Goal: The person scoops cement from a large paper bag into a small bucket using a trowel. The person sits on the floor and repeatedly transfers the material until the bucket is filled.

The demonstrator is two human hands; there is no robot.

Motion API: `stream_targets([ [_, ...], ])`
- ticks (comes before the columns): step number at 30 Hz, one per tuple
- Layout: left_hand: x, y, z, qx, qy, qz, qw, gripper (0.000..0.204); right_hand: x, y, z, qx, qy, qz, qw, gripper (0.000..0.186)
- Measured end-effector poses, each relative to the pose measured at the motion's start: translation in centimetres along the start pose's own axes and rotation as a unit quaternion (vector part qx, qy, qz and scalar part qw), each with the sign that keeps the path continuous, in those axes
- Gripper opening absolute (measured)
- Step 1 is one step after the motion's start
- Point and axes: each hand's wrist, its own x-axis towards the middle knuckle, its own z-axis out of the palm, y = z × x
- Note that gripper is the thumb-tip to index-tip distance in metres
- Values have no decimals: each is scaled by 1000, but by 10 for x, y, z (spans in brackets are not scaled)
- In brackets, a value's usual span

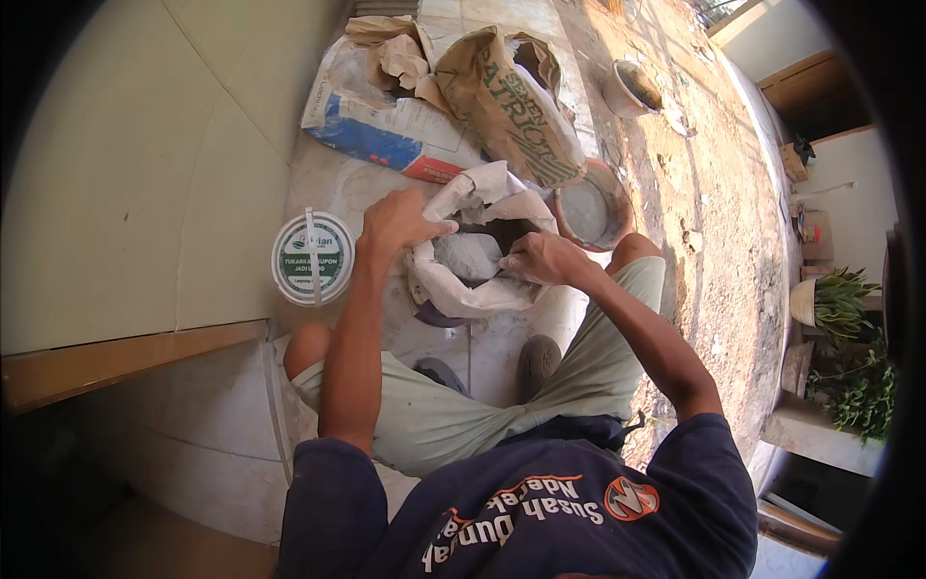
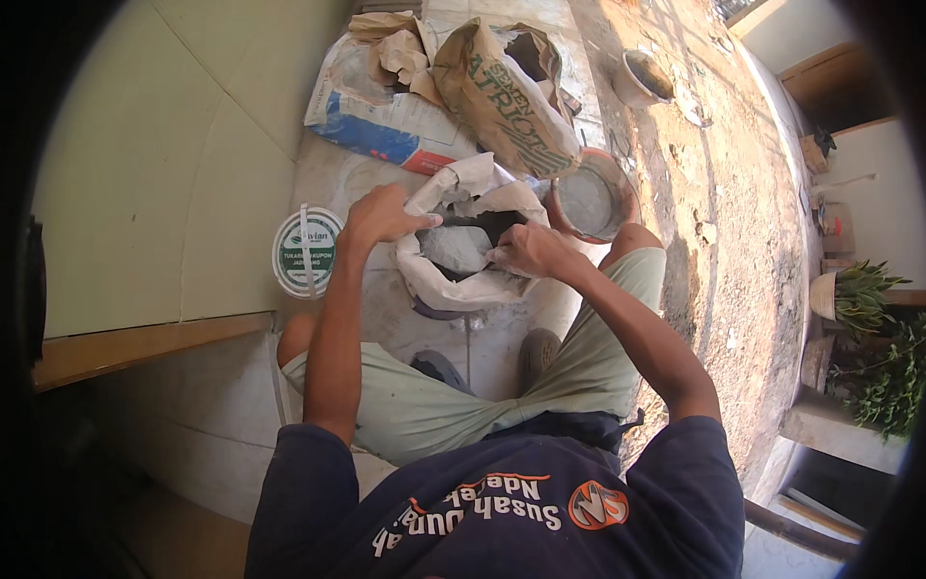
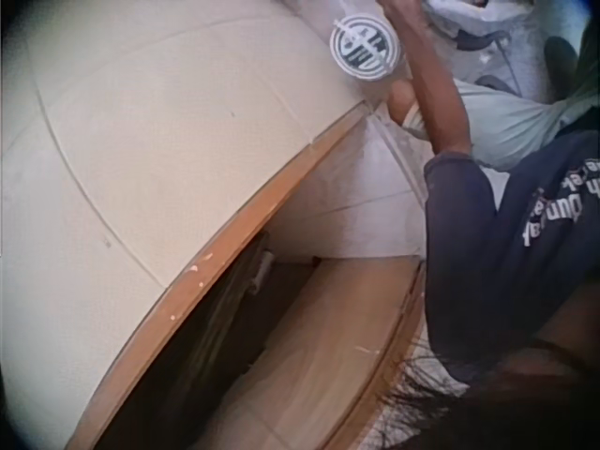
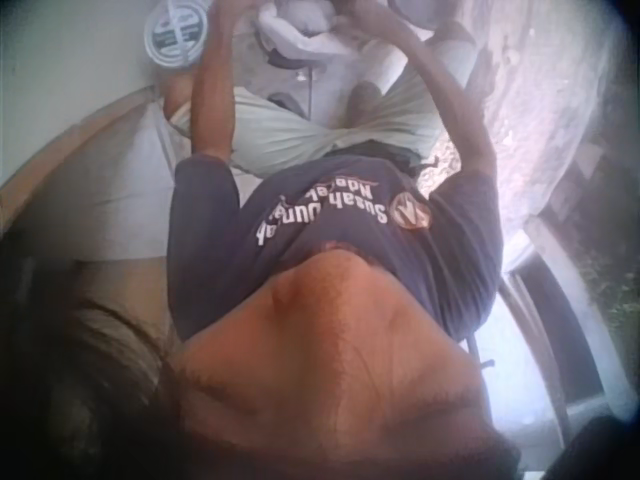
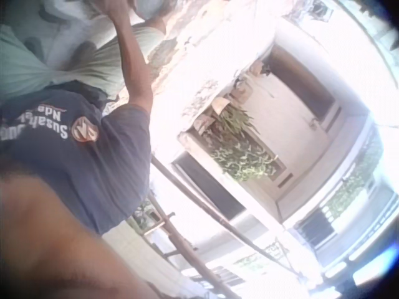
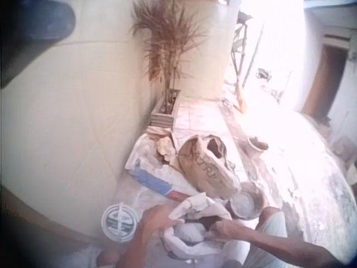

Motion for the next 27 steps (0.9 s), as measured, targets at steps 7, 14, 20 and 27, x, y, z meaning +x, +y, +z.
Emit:
stream_targets([
  [7, 21, -1, -15, -114, 190, -39, 974, 72, -28, 17, -29, 40, 36, -24, 998, 49],
  [14, 33, -2, -13, -131, 255, -75, 955, 60, -62, 16, -66, 85, -9, 28, 996, 49],
  [20, 43, -8, -6, -146, 258, -68, 953, 60, -98, 34, -86, 197, 11, 79, 977, 48],
  [27, 40, -13, -8, -149, 247, -81, 954, 59, -142, 74, -113, 304, 75, 250, 916, 50],
])
